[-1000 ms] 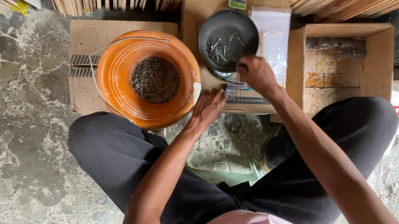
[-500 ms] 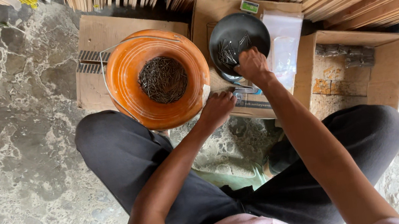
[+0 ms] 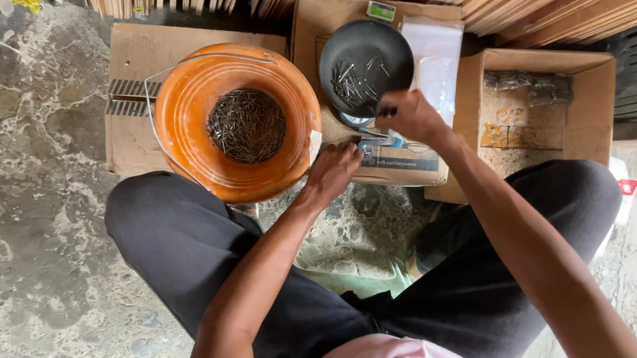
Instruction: The person sits cross-legged and repeatedly picks up nails from a black pan, briefly handling them before placing them into an orange bucket. The task continues in a repetitive cycle without visible packaging or final placement.
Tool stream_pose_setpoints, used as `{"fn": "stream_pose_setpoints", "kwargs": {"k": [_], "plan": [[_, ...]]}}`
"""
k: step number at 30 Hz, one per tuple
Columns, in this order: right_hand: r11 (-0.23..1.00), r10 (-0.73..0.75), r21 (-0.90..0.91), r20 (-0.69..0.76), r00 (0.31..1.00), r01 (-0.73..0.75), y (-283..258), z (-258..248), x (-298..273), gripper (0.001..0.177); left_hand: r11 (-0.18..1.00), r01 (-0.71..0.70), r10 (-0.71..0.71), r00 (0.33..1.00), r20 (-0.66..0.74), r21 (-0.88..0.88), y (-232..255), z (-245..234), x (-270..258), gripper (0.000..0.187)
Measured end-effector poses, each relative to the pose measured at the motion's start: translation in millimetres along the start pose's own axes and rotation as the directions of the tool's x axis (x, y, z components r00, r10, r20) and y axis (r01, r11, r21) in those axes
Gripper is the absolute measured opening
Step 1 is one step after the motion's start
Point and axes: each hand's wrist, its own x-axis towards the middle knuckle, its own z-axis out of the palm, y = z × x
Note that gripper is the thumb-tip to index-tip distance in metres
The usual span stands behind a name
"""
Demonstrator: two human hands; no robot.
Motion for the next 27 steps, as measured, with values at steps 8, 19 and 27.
{"fn": "stream_pose_setpoints", "kwargs": {"k": [8, 19, 27], "plan": [[0.949, -0.049, -0.307, 0.094, 0.994, 0.076, 49.5, 77.1, -30.7, 0.031, 0.997, -0.04, 0.037, 0.998, -0.045, -0.06, -0.5, 11.2, -8.2, 0.01], [0.848, -0.137, -0.489, 0.167, 0.976, 0.203, 34.9, 83.0, -25.5, 0.012, 0.994, -0.059, 0.05, 0.994, -0.101, -0.094, -10.5, 54.1, -17.8, 0.01], [0.853, -0.198, -0.468, 0.121, 0.973, 0.232, 26.6, 79.8, -24.4, 0.011, 0.995, -0.056, 0.049, 0.995, -0.089, -0.081, -11.8, 45.2, -30.5, 0.012]]}}
